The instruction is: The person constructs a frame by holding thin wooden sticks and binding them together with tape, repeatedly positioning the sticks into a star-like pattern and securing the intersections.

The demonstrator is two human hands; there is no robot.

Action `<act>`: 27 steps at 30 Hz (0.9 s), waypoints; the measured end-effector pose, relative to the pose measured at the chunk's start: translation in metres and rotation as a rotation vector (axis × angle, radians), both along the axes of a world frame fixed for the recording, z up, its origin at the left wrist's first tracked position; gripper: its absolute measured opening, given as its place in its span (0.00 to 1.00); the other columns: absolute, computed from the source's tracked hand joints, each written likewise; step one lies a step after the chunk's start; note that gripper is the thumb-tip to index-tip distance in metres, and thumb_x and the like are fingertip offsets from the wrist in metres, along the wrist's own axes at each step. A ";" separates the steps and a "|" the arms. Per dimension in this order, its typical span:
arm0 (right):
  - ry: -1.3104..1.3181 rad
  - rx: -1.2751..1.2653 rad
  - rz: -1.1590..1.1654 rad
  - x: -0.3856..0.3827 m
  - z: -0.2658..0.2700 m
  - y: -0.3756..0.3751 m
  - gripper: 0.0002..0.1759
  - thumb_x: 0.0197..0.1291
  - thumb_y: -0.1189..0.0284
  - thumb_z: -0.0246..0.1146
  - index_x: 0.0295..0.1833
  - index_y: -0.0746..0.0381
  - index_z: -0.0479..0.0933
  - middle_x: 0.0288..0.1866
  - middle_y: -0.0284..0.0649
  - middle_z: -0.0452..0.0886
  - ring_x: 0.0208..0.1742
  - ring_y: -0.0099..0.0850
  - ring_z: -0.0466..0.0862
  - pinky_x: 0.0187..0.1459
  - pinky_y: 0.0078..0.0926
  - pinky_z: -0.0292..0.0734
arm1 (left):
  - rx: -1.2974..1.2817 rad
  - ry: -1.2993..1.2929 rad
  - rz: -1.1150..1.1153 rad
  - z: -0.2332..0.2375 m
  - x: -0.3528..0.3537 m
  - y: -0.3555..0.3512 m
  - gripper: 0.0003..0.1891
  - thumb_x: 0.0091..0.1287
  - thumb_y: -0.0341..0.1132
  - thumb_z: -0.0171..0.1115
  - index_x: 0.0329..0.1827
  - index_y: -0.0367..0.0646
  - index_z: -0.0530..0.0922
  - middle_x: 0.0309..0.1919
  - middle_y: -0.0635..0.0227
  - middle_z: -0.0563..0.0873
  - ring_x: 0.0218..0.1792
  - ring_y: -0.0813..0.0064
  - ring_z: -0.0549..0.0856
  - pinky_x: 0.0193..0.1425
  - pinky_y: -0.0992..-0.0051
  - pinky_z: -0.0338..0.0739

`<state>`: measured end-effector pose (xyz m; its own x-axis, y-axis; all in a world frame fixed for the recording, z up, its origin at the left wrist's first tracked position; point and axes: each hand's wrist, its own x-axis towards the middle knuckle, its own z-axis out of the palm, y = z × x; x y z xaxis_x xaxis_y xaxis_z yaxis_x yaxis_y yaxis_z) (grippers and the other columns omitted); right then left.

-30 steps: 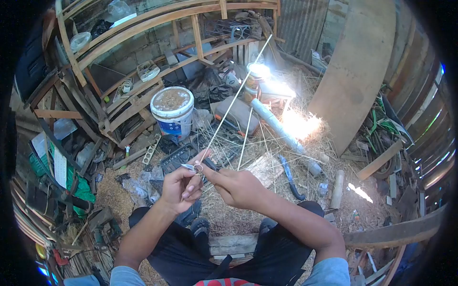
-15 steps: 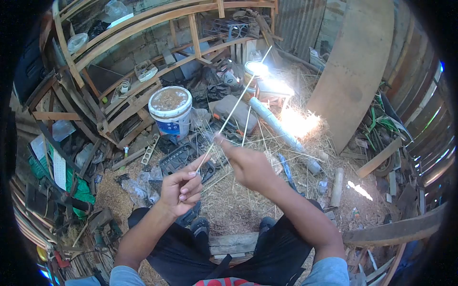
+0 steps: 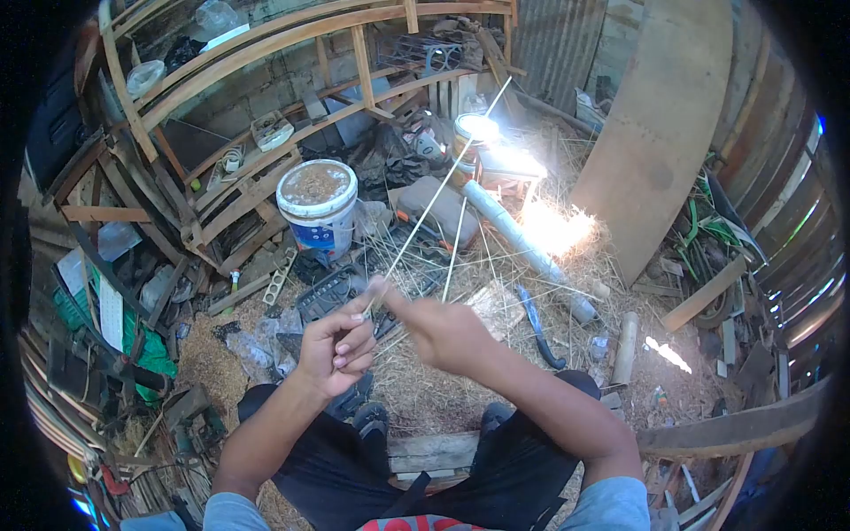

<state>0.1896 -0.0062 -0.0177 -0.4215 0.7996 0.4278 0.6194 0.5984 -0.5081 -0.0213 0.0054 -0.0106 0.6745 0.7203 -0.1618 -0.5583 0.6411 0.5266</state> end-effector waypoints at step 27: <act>0.764 -0.499 -0.147 -0.035 -0.009 -0.010 0.13 0.69 0.65 0.64 0.49 0.65 0.80 0.23 0.24 0.74 0.20 0.10 0.67 0.21 0.15 0.59 | 0.228 -0.052 0.403 -0.028 0.017 0.017 0.08 0.76 0.37 0.50 0.54 0.56 0.75 0.68 0.66 0.74 0.70 0.68 0.69 0.67 0.61 0.70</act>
